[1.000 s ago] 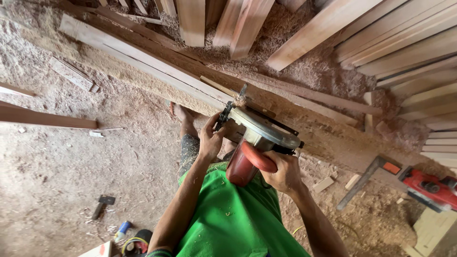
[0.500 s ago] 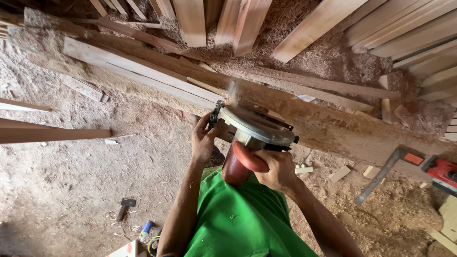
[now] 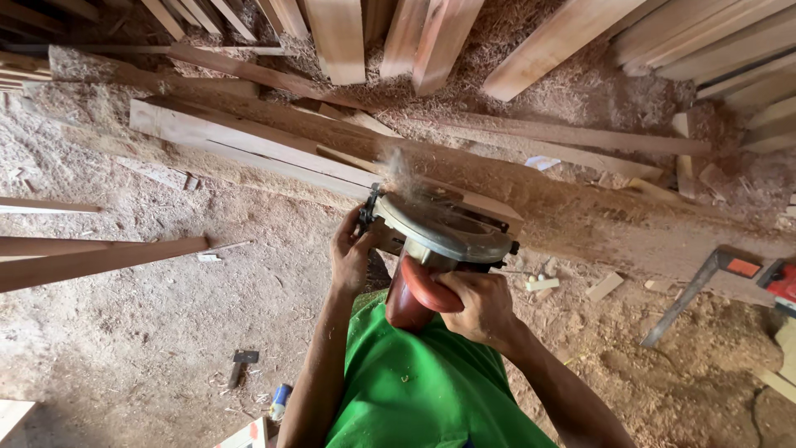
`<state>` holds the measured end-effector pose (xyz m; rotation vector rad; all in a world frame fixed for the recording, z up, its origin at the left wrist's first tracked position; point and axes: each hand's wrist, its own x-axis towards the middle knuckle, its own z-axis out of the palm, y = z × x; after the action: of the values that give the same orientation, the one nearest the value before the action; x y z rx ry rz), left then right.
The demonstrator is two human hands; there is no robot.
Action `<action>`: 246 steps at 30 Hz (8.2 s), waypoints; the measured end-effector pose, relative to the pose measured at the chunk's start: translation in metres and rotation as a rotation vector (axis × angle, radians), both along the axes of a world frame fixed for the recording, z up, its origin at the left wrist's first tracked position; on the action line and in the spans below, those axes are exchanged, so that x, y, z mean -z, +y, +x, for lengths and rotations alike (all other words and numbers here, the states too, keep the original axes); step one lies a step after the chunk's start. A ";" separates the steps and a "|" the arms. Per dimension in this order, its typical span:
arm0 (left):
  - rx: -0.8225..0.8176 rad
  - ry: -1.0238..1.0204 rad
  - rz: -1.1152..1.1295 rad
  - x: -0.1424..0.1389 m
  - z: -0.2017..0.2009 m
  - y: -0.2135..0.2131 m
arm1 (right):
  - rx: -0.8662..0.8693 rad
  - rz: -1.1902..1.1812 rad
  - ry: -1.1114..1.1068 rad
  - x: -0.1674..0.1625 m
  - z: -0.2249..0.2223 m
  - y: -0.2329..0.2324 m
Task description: The person cuts wooden planks and strips with a handheld circular saw on a low support in a sawmill workshop. They reposition boards, measure a strip with a metal ruler, and make repeated crosscuts, producing cut pieces that fall onto the sawdust-covered ground.
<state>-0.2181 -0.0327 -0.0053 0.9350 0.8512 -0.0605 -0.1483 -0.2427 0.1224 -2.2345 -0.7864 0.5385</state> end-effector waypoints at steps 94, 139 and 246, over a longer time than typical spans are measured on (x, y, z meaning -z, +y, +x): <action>0.017 -0.069 0.002 0.023 -0.012 0.225 | -0.001 0.070 0.031 0.038 -0.016 0.214; 0.060 -0.071 0.110 0.044 -0.026 0.337 | -0.044 0.060 0.001 0.073 -0.032 0.314; 0.064 0.038 0.415 0.039 0.014 -0.165 | 0.033 0.032 0.013 0.077 0.016 -0.193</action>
<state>-0.2041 -0.1976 -0.0446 1.3535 0.8856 0.0460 -0.1320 -0.4354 0.0454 -2.2089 -0.7446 0.5211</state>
